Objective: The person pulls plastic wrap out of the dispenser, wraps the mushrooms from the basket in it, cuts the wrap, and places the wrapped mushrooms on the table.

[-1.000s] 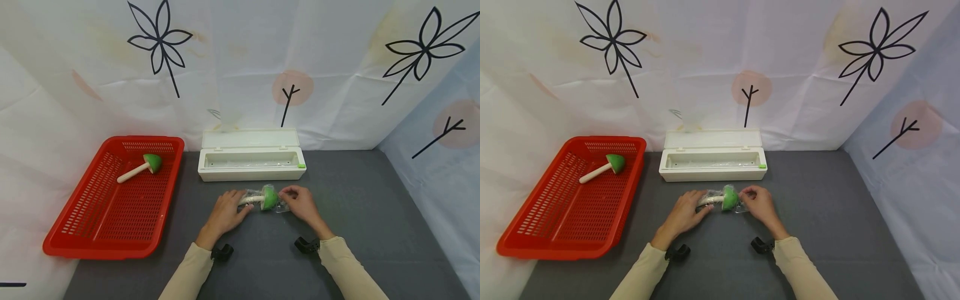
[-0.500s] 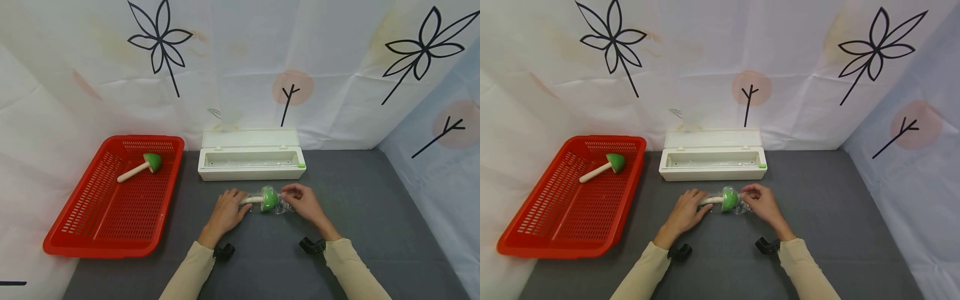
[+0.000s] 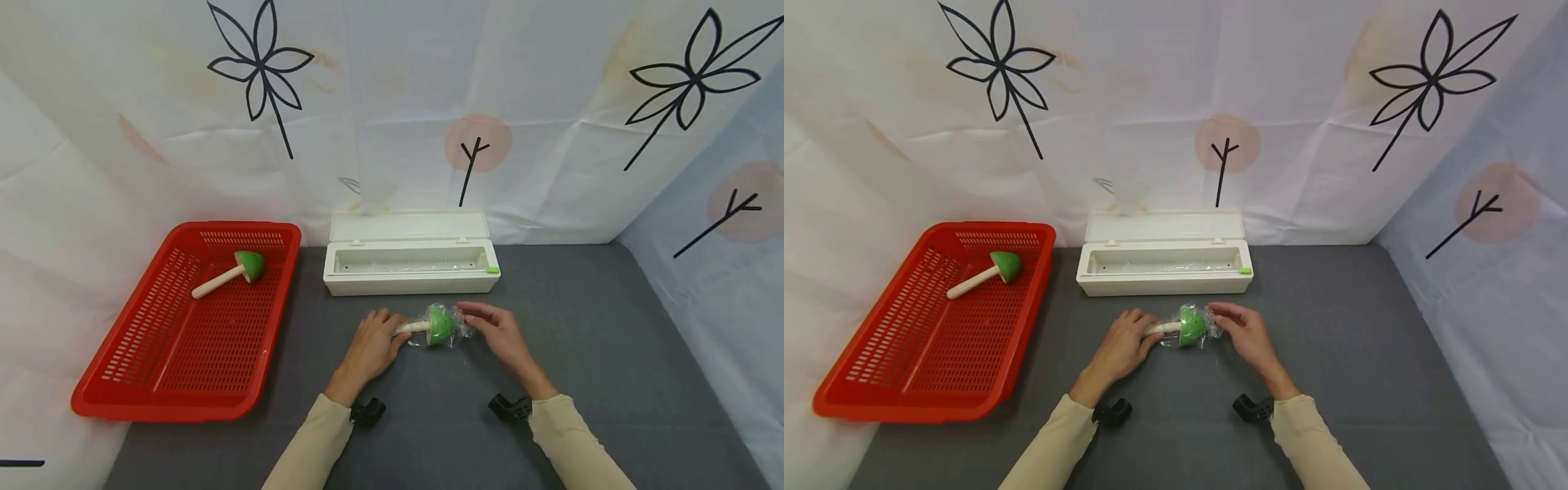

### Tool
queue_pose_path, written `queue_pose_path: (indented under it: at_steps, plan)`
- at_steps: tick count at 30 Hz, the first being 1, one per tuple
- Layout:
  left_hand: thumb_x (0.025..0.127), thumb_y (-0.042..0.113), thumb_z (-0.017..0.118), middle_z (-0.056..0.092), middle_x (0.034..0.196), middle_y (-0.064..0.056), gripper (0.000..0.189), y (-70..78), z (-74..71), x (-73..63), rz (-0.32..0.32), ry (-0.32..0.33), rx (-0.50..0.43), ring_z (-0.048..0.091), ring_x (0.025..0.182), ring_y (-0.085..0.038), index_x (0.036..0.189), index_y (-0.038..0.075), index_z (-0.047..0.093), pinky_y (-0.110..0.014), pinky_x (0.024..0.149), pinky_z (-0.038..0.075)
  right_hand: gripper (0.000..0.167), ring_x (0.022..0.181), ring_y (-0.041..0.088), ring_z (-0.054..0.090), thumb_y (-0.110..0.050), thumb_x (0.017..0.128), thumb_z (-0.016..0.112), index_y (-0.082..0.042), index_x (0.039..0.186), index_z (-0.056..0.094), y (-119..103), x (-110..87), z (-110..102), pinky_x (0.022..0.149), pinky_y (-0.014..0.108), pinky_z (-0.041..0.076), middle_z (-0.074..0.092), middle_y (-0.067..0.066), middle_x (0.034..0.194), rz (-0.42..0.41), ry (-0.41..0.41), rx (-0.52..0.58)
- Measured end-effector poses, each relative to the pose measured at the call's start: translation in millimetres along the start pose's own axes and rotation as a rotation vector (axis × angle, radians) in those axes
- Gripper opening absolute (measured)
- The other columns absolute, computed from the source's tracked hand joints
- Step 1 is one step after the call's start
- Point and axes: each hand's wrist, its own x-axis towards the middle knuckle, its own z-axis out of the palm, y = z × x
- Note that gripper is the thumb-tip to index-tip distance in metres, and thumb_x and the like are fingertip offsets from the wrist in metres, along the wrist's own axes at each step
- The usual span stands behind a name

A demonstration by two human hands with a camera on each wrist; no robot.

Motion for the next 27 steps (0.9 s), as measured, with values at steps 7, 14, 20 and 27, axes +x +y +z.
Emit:
queue_pose_path:
  at_steps: [7, 14, 20, 27]
  plan:
    - [0.097, 0.028, 0.069, 0.063, 0.103, -0.008, 0.029, 0.1, 0.8, -1.1, 0.005, -0.006, -0.018, 0.056, 0.088, -0.024, 0.119, 0.010, 0.070, -0.042, 0.075, 0.046, 0.035, 0.131, 0.029, 0.052, -0.011, 0.108, 0.049, 0.008, 0.135, 0.059, 4, -0.5, 17, 0.103, 0.031, 0.043, 0.058, 0.025, 0.139, -0.043, 0.034, 0.018]
    - [0.098, 0.031, 0.069, 0.062, 0.101, -0.006, 0.028, 4.5, 3.0, -0.8, 0.031, -0.020, -0.037, 0.054, 0.085, -0.021, 0.119, 0.011, 0.069, -0.040, 0.075, 0.046, 0.050, 0.148, 0.041, 0.027, -0.024, 0.113, 0.030, 0.006, 0.152, 0.035, 3, 3.4, 40, 0.118, 0.058, 0.017, 0.038, 0.027, 0.156, -0.044, -0.035, 0.004]
    - [0.097, 0.030, 0.070, 0.061, 0.099, -0.004, 0.026, 7.9, 5.8, -1.5, 0.060, -0.020, -0.052, 0.054, 0.083, -0.018, 0.116, 0.011, 0.069, -0.037, 0.073, 0.046, 0.047, 0.138, 0.043, 0.040, -0.023, 0.113, 0.033, 0.006, 0.148, 0.043, 4, 5.3, 55, 0.113, 0.060, 0.027, 0.047, 0.028, 0.146, -0.067, 0.023, -0.076]
    - [0.099, 0.028, 0.068, 0.058, 0.098, -0.003, 0.025, 10.8, 7.8, -1.9, 0.069, -0.023, -0.099, 0.050, 0.080, -0.015, 0.116, 0.009, 0.066, -0.032, 0.070, 0.044, 0.041, 0.119, 0.038, 0.053, -0.024, 0.112, 0.036, 0.007, 0.129, 0.058, 9, 10.6, 65, 0.101, 0.055, 0.039, 0.058, 0.024, 0.126, -0.131, 0.170, -0.203]
